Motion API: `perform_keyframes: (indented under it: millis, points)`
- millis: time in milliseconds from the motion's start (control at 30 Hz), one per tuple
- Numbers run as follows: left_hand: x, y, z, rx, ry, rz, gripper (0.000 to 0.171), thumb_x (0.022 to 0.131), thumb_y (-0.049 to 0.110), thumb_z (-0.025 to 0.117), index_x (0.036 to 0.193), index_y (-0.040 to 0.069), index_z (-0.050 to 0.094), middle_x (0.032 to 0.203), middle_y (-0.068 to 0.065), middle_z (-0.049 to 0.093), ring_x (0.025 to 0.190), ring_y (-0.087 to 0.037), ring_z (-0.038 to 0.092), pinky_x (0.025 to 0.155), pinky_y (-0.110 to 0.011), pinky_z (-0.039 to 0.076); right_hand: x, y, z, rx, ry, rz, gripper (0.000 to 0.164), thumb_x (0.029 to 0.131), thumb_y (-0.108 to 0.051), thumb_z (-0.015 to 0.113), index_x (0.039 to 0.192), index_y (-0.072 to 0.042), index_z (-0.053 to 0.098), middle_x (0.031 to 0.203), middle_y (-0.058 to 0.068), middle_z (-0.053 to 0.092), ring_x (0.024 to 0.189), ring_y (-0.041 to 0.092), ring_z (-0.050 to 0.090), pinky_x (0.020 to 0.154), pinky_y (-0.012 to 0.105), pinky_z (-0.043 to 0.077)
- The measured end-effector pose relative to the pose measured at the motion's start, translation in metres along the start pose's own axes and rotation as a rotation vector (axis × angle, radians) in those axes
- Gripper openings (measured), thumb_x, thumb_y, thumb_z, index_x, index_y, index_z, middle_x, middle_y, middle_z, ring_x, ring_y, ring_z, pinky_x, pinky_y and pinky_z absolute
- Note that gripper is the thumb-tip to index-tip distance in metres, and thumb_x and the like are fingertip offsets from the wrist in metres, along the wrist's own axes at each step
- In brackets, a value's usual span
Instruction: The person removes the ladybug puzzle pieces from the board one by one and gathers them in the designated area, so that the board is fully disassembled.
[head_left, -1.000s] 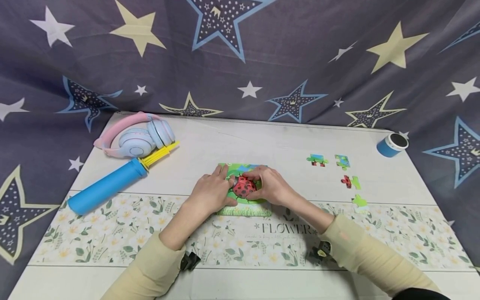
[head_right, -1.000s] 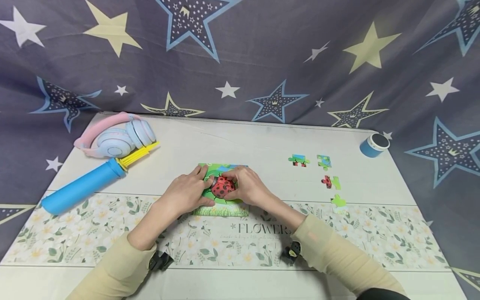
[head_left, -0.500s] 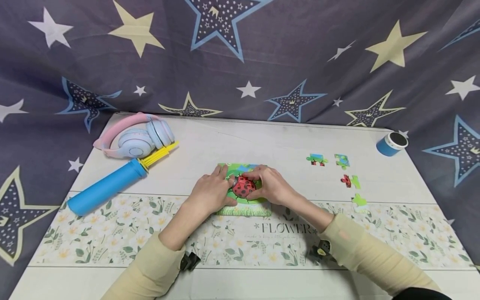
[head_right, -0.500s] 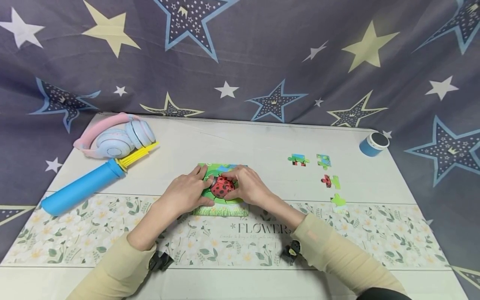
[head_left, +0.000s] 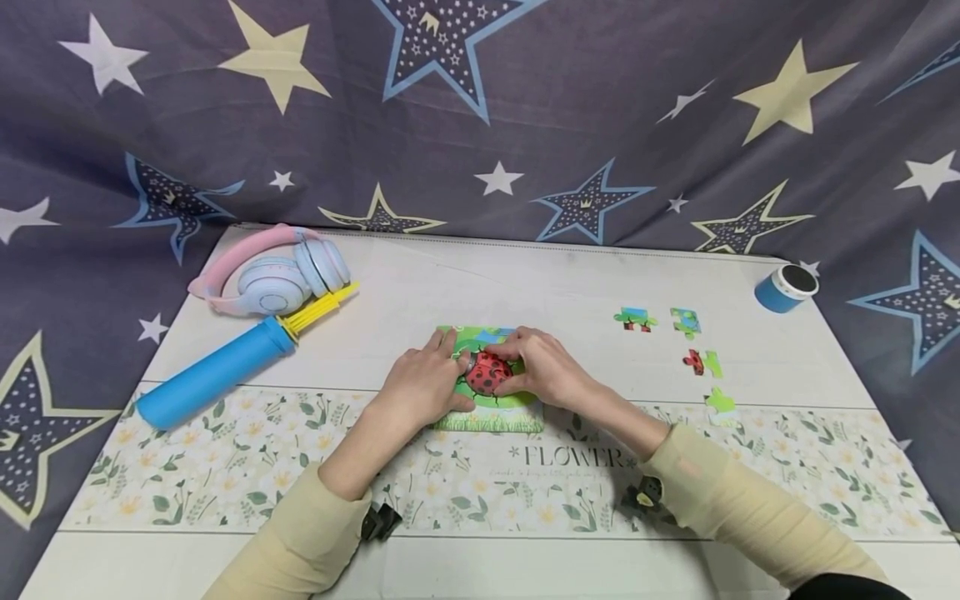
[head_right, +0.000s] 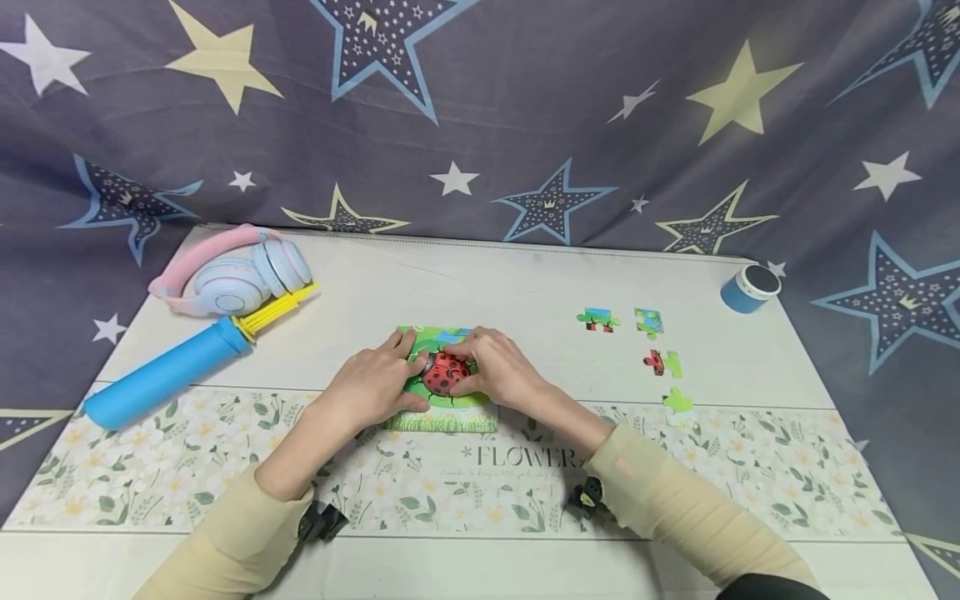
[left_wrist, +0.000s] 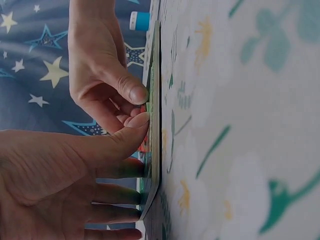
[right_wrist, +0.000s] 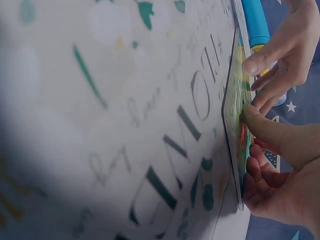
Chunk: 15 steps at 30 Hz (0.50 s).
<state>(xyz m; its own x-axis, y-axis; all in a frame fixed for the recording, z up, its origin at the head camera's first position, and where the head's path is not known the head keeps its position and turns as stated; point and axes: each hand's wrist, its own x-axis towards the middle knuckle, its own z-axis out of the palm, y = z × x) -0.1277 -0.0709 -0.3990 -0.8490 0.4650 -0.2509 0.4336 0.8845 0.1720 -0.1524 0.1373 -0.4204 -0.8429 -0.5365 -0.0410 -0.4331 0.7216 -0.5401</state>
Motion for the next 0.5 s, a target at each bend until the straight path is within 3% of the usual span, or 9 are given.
perform_keyframes:
  millis: [267, 500]
  points:
    - [-0.0001, -0.0002, -0.0002, 0.002, -0.002, 0.001, 0.079, 0.087, 0.052, 0.077, 0.15, 0.01, 0.054, 0.166, -0.026, 0.03, 0.156, -0.041, 0.03, 0.105, -0.054, 0.054, -0.0008, 0.0029, -0.001, -0.076, 0.026, -0.066, 0.064, 0.08, -0.032, 0.089, 0.135, -0.006, 0.069, 0.108, 0.007, 0.074, 0.091, 0.016, 0.065, 0.079, 0.032, 0.055]
    - [0.0, 0.0, -0.0003, -0.006, 0.001, 0.0, 0.077, 0.087, 0.051, 0.077, 0.149, 0.011, 0.056, 0.166, -0.026, 0.031, 0.156, -0.042, 0.03, 0.104, -0.054, 0.054, -0.0022, 0.0049, -0.001, -0.127, 0.071, -0.102, 0.061, 0.081, -0.033, 0.089, 0.133, -0.007, 0.07, 0.116, 0.012, 0.076, 0.104, 0.024, 0.071, 0.092, 0.04, 0.06]
